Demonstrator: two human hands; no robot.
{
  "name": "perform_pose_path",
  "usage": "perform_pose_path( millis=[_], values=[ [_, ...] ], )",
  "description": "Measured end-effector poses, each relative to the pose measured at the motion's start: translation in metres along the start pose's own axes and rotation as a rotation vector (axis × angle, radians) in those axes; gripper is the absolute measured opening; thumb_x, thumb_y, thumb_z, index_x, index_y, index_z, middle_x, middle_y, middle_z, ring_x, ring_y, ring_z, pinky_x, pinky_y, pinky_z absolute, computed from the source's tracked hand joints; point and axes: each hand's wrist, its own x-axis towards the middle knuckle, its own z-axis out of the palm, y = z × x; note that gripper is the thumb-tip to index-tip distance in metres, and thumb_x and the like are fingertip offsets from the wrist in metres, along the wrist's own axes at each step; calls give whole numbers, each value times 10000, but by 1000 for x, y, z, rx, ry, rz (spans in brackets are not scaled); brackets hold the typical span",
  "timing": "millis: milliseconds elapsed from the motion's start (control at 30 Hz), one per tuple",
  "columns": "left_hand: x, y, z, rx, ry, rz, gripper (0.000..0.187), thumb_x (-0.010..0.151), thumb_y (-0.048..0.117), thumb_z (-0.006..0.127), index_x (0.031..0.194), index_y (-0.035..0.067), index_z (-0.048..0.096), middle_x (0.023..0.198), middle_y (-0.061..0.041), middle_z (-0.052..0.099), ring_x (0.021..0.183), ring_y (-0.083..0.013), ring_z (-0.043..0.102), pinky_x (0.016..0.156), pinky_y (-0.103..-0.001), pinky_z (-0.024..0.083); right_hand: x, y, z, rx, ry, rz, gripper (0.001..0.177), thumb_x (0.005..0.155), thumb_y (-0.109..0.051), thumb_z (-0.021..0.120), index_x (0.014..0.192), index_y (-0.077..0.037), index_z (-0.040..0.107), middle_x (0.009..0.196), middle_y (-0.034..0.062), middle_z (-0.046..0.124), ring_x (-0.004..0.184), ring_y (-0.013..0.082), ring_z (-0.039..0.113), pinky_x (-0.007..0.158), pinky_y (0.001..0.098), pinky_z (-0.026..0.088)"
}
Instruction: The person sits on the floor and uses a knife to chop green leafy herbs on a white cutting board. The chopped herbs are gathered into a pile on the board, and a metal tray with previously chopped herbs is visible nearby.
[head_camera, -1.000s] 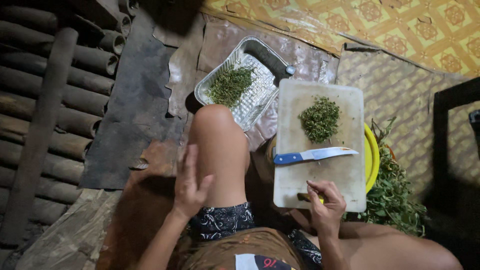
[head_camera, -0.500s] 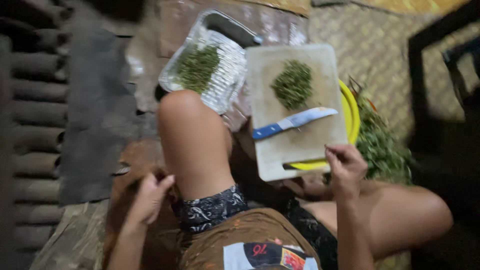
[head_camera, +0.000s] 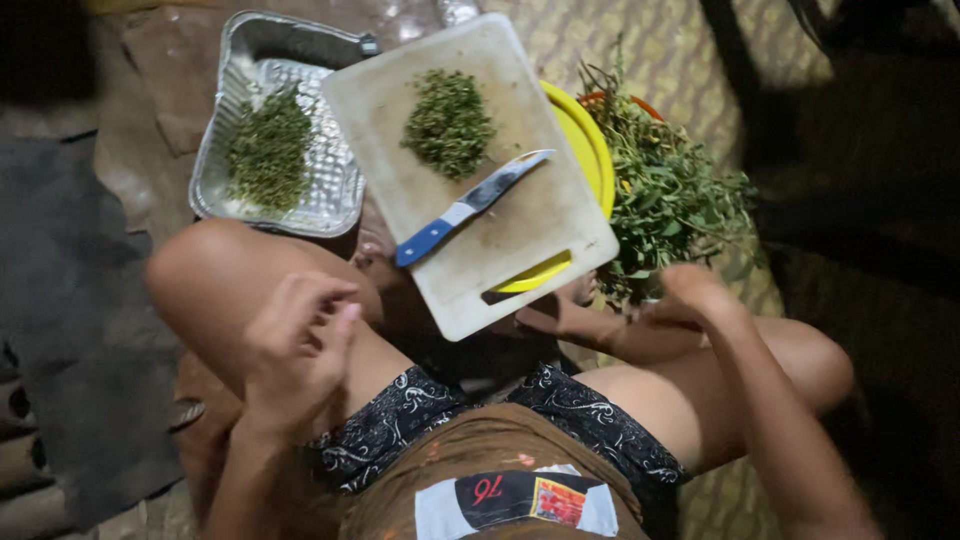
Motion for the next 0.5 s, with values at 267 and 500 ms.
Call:
perform_pose_path(
  millis=[267, 500],
  values=[
    [42, 20, 78, 14, -174, 360, 238, 858, 82, 739, 1088, 63, 681, 1064, -134, 644, 990, -326, 664, 826, -411, 533, 63, -7, 180, 101, -444, -120, 458, 775, -379, 802, 1111, -75, 742, 1047, 165, 754, 926, 306, 739, 810, 400, 578],
    [73, 20, 138, 166, -296, 423, 356, 793, 68, 735, 1126, 36, 613, 1124, -181, 565, 1077, -383, 560, 917, -472, 480, 105, -5, 189, 423, -39, -169, 354, 778, -274, 788, 1063, -69, 744, 938, 144, 765, 801, 288, 756, 728, 397, 594]
  ],
)
